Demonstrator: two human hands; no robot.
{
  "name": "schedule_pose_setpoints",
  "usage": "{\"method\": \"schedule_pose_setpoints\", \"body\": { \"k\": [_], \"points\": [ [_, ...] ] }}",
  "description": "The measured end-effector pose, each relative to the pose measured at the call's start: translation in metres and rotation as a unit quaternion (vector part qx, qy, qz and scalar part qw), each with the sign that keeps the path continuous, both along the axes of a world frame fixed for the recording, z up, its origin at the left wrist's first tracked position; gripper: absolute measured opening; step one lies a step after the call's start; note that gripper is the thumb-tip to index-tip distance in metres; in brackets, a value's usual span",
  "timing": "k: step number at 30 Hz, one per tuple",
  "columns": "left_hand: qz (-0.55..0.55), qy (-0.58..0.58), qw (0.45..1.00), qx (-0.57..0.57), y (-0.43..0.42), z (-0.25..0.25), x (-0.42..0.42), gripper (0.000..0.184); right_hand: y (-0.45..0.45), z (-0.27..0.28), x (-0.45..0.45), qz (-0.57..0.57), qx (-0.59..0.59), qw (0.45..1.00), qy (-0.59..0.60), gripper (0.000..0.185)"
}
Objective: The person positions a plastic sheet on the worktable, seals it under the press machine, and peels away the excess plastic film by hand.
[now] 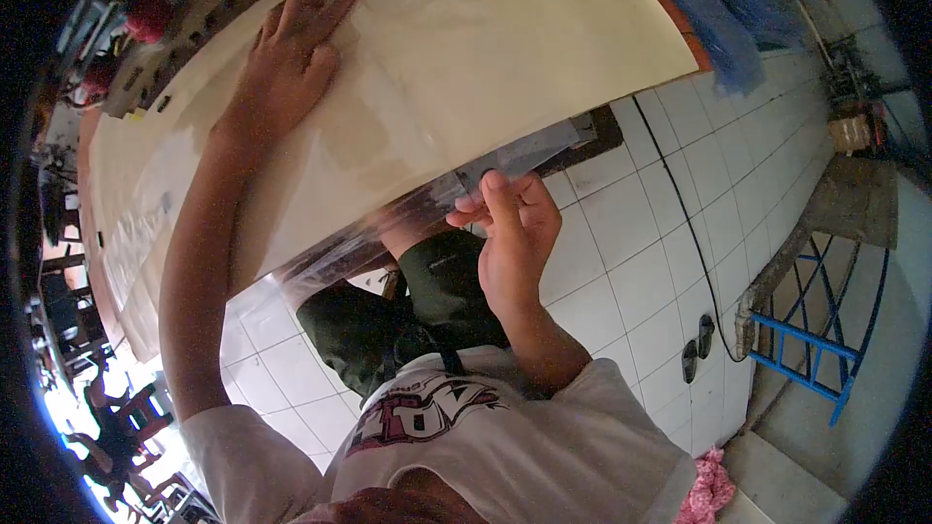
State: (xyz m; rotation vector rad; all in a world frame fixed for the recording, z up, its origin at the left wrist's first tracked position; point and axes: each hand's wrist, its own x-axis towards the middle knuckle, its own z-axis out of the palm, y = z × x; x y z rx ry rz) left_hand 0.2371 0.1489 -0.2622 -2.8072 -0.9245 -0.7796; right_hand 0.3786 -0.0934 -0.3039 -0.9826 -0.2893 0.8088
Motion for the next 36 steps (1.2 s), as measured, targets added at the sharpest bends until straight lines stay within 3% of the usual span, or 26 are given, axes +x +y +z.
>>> {"method": "schedule_pose_setpoints", "body": {
  "k": [2, 5, 6, 9, 10, 12, 13, 14, 15, 16, 18, 22, 25, 28, 32, 36],
  "points": [
    [0.002, 0.008, 1.000, 0.013, 0.005, -0.005, -0.002, 0.053, 0.001, -0.003, 0.002, 0.011, -0.025, 0.999, -0.026, 0.014],
    [-0.003, 0.012, 0.999, 0.036, 0.006, -0.009, -0.002, 0.057, -0.005, -0.003, 0.016, 0.016, -0.058, 0.993, -0.104, 0.022],
    [0.011, 0.022, 0.998, 0.050, 0.008, -0.011, -0.002, 0.058, -0.002, -0.002, 0.017, -0.083, -0.077, 0.985, -0.132, 0.023],
    [0.050, 0.025, 0.998, 0.033, -0.001, -0.008, 0.001, 0.057, -0.001, 0.003, 0.040, -0.250, 0.013, 0.916, -0.314, 0.021],
    [0.055, 0.019, 0.998, 0.023, -0.002, -0.007, 0.001, 0.057, 0.003, 0.017, 0.041, -0.252, 0.029, 0.902, -0.349, 0.022],
    [0.075, 0.029, 0.996, 0.035, -0.001, -0.005, 0.000, 0.057, 0.010, 0.045, 0.038, -0.114, 0.030, 0.875, -0.470, 0.026],
    [0.069, 0.042, 0.997, 0.016, -0.002, -0.003, 0.000, 0.058, 0.019, 0.061, 0.035, -0.104, 0.042, 0.876, -0.469, 0.026],
    [0.059, 0.053, 0.997, -0.003, -0.002, 0.000, -0.001, 0.059, 0.032, 0.078, 0.031, -0.004, 0.039, 0.776, -0.629, 0.030],
    [0.067, 0.049, 0.996, 0.005, -0.001, 0.005, -0.002, 0.059, 0.043, 0.088, 0.025, 0.089, 0.033, 0.639, -0.763, 0.033],
    [0.069, 0.089, 0.993, -0.025, -0.003, 0.009, 0.001, 0.059, 0.047, 0.090, 0.023, 0.087, 0.042, 0.636, -0.766, 0.033],
    [0.077, 0.118, 0.989, -0.049, -0.006, 0.019, -0.002, 0.060, 0.058, 0.088, 0.017, 0.202, -0.030, 0.564, -0.800, 0.035],
    [0.076, 0.132, 0.979, -0.138, -0.040, 0.039, -0.022, 0.062, 0.064, 0.078, 0.022, 0.200, -0.045, 0.534, -0.820, 0.038],
    [0.144, 0.138, 0.975, -0.097, -0.083, 0.036, -0.052, 0.066, 0.058, 0.079, 0.024, 0.197, -0.053, 0.543, -0.815, 0.039],
    [0.181, 0.099, 0.968, -0.141, -0.097, 0.012, -0.064, 0.067, 0.052, 0.087, 0.024, 0.214, -0.069, 0.547, -0.807, 0.038],
    [0.160, 0.056, 0.980, -0.102, -0.097, 0.004, -0.056, 0.067, 0.066, 0.120, 0.035, 0.248, -0.068, 0.503, -0.825, 0.038],
    [0.132, 0.068, 0.981, -0.124, -0.095, 0.017, -0.031, 0.067, 0.097, 0.151, 0.018, 0.230, -0.009, 0.518, -0.824, 0.037]
  ]
}}
